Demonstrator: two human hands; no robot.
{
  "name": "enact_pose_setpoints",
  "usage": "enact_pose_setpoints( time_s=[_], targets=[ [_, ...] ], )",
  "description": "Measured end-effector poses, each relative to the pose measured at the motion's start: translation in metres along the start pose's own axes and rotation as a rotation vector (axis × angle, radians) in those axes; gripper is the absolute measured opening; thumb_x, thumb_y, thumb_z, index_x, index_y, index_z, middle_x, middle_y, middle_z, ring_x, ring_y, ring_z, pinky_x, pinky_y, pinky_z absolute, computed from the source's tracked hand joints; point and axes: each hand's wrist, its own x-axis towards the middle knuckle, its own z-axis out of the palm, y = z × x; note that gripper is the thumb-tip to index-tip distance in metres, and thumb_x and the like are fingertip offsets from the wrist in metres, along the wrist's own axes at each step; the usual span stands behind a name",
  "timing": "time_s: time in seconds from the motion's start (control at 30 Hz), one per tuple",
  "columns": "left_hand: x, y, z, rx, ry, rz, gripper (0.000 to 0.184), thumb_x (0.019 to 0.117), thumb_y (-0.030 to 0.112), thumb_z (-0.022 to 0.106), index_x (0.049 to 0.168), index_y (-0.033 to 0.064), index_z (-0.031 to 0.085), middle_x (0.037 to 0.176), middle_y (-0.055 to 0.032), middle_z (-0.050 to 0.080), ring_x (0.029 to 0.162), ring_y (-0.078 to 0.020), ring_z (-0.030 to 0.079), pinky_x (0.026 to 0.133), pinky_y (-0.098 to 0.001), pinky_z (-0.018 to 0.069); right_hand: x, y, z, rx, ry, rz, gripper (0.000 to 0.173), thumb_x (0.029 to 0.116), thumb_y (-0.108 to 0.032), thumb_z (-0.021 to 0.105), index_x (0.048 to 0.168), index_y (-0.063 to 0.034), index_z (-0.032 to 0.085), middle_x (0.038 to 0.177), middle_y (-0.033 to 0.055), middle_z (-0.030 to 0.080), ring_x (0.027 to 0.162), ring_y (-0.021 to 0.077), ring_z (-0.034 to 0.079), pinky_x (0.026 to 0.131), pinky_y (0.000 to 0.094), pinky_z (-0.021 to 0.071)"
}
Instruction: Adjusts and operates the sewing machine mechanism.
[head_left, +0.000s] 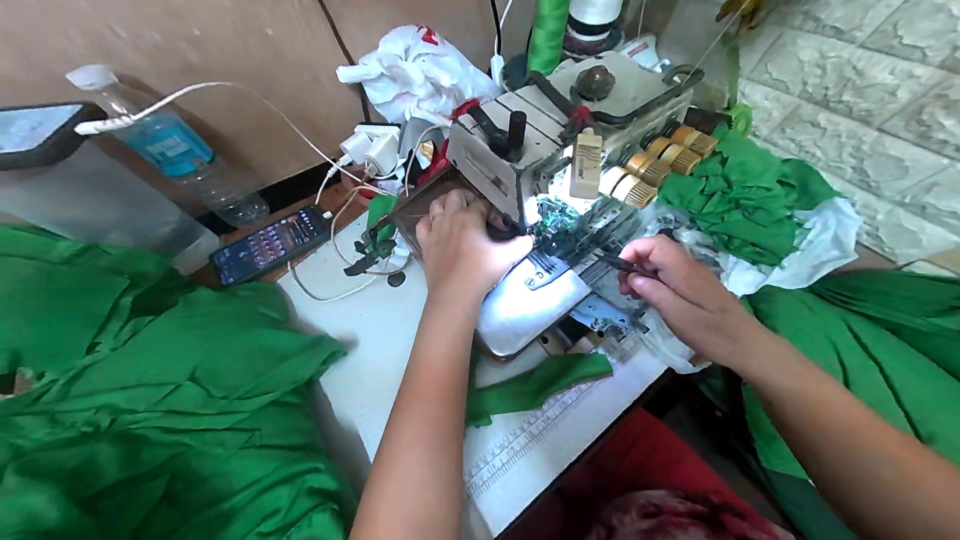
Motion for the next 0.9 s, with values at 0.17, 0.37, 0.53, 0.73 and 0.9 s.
enact_pose_setpoints(
  time_s=[0.17, 0.37, 0.53, 0.73, 0.9],
  targets=[
    [0.001, -0.001, -0.003, -0.001, -0.023, 0.014, 0.045, 0.0797, 0.049, 0.082, 0.099, 0.0094, 0.075, 0.127, -0.0180, 0.061, 0.132, -0.0388, 0.047, 0.102, -0.0634, 0.0330, 0.018, 0.010, 0.011, 0.194, 0.030, 0.094, 0.028, 0.0961, -0.015, 0.044, 0.115, -0.0056, 0.061, 0.079, -0.0027, 0.054, 0.062, 0.0019, 0.047, 0.057, 0.0224, 0.0402],
    [0.002, 0.000, -0.005, -0.005, -0.052, -0.011, 0.049, 0.0795, 0.051, 0.082, 0.101, 0.0076, 0.075, 0.131, -0.0194, 0.059, 0.135, -0.0400, 0.045, 0.103, -0.0646, 0.0310, 0.042, 0.003, 0.024, 0.197, 0.048, 0.094, 0.020, 0.0935, -0.010, 0.066, 0.113, -0.0063, 0.071, 0.073, -0.0035, 0.055, 0.058, 0.0007, 0.043, 0.056, 0.0188, 0.0390],
    [0.002, -0.001, -0.004, -0.005, -0.034, -0.008, 0.051, 0.0775, 0.051, 0.083, 0.102, 0.0063, 0.075, 0.130, -0.0202, 0.060, 0.134, -0.0401, 0.045, 0.103, -0.0652, 0.0308, 0.052, 0.016, 0.040, 0.269, 0.106, -0.080, 0.018, 0.0887, -0.011, 0.074, 0.106, -0.0046, 0.073, 0.098, 0.0012, 0.075, 0.070, -0.0035, 0.059, 0.065, 0.0149, 0.0491],
    [-0.001, -0.003, -0.001, 0.014, 0.009, 0.017, 0.050, 0.0771, 0.052, 0.083, 0.097, 0.0063, 0.074, 0.124, -0.0205, 0.061, 0.128, -0.0414, 0.049, 0.099, -0.0655, 0.0337, 0.055, 0.021, 0.040, 0.228, 0.108, -0.118, 0.017, 0.0881, -0.014, 0.074, 0.103, -0.0064, 0.073, 0.076, -0.0028, 0.065, 0.060, -0.0004, 0.052, 0.058, 0.0186, 0.0453],
    [0.000, 0.000, -0.004, -0.015, -0.011, -0.010, 0.053, 0.0759, 0.049, 0.085, 0.101, 0.0041, 0.075, 0.125, -0.0210, 0.061, 0.128, -0.0409, 0.049, 0.101, -0.0648, 0.0324, 0.038, 0.008, 0.017, 0.090, -0.095, -0.013, 0.027, 0.0988, -0.027, 0.054, 0.117, -0.0084, 0.060, 0.072, -0.0017, 0.051, 0.062, 0.0083, 0.050, 0.058, 0.0294, 0.0442]
  ],
)
